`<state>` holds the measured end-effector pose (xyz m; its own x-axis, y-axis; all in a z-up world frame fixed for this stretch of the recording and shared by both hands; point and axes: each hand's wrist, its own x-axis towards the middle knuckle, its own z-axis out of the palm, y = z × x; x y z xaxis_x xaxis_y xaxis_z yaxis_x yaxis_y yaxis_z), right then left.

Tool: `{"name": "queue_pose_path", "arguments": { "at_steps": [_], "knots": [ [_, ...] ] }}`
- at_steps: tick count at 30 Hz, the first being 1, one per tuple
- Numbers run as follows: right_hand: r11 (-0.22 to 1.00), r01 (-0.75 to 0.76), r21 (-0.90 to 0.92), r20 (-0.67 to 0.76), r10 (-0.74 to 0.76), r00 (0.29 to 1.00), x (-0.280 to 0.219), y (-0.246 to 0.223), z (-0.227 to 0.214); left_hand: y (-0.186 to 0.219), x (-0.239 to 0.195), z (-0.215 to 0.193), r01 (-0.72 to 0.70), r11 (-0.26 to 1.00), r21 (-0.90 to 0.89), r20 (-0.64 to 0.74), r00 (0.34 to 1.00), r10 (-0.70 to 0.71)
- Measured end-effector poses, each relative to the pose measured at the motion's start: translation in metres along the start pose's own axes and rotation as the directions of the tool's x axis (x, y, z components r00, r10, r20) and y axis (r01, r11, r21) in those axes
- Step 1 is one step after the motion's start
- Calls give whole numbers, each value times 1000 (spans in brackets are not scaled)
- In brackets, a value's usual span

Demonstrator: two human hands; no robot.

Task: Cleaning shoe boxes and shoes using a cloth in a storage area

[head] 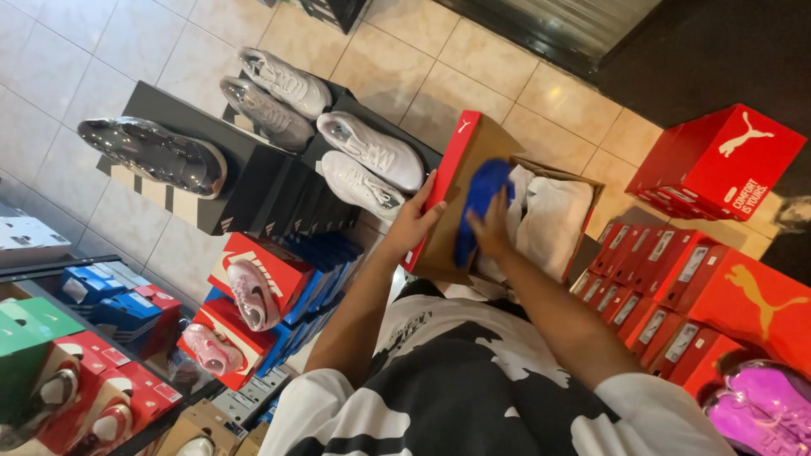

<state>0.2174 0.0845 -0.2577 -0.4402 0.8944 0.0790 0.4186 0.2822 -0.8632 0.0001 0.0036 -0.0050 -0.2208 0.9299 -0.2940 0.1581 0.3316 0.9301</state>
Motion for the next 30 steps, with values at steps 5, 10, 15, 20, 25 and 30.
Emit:
{"name": "queue_pose_path", "arguments": {
  "at_steps": [5, 10, 15, 20, 25, 30],
  "knots": [
    [998, -24, -51, -100, 19, 995, 53, -59, 4, 8, -6, 3, -5, 1000, 19, 12, 1000, 4],
    [929, 302, -213, 32, -302, 953, -25, -107, -3, 16, -7, -1, -8, 1000, -9, -1, 1000, 8],
    [932, 330, -147, -82, -344, 935, 2, -9, -8, 13, -8, 2, 15, 1000, 24, 7, 1000, -15],
    [997, -41, -72, -14, 40, 999, 60, -77, -21, 40, -14, 8, 15, 999, 46, 2, 1000, -15],
    [947, 255, -196, 36, -253, 967, -5, -108, -23, 41, -25, 10, 20, 998, 58, -64, 998, -17],
    [992, 71, 100, 30, -75, 997, 25, -52, -49, 52, -37, 23, 45, 994, 98, -64, 997, -39]
  ]
}}
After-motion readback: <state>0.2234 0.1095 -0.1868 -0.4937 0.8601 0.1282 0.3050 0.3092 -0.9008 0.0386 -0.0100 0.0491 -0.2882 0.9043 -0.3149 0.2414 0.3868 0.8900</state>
